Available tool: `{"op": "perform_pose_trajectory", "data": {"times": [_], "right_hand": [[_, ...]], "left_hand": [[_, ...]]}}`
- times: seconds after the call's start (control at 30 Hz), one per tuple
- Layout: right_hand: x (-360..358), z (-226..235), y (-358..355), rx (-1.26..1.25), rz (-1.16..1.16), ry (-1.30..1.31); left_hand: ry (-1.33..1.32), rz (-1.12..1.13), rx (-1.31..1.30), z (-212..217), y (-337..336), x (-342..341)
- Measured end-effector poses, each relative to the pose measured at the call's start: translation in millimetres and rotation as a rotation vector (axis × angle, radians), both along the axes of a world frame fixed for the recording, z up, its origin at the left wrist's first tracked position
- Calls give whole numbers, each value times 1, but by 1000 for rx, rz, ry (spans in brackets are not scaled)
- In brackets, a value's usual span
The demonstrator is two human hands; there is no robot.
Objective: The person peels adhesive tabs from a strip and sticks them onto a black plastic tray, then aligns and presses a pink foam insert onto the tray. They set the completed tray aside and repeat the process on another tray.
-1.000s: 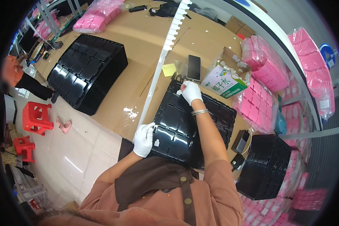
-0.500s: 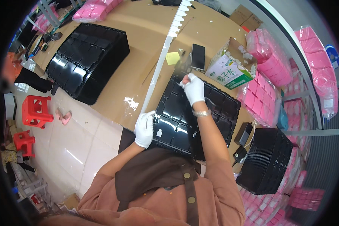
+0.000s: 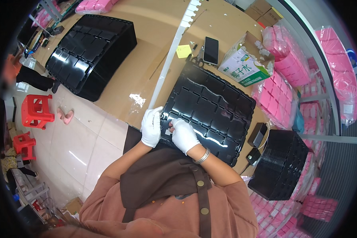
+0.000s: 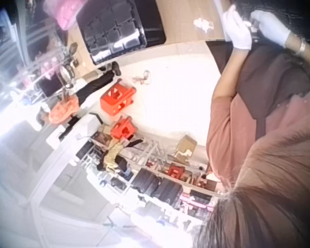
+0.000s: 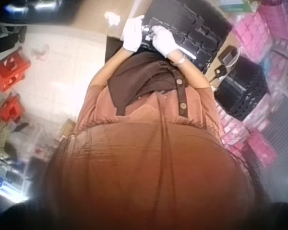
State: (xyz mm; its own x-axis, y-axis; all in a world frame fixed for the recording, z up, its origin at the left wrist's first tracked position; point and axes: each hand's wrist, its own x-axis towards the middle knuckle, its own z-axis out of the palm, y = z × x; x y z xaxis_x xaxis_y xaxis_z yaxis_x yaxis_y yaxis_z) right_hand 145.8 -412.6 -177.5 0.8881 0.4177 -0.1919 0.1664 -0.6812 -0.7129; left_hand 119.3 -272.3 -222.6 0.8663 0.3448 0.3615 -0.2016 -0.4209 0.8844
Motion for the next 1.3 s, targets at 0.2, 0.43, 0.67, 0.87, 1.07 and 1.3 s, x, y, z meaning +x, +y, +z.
{"op": "perform_pose_trajectory", "data": {"times": [0.2, 0.43, 0.67, 0.87, 1.07, 1.3], "right_hand": [[-1, -7, 1, -88, 115, -170], [47, 19, -27, 269, -118, -191], [260, 116, -162, 326, -676, -666], [308, 101, -247, 17, -558, -684], [279, 9, -376, -511, -784, -425], [238, -39, -352, -532, -869, -360]], "left_hand": [[3, 3, 16, -1, -2, 2], [40, 8, 38, 13, 6, -3], [-62, 46, 164, 42, 12, -4], [-11, 103, 137, 49, 23, -1], [68, 181, 135, 47, 41, 4], [73, 148, 161, 50, 19, 18]]}}
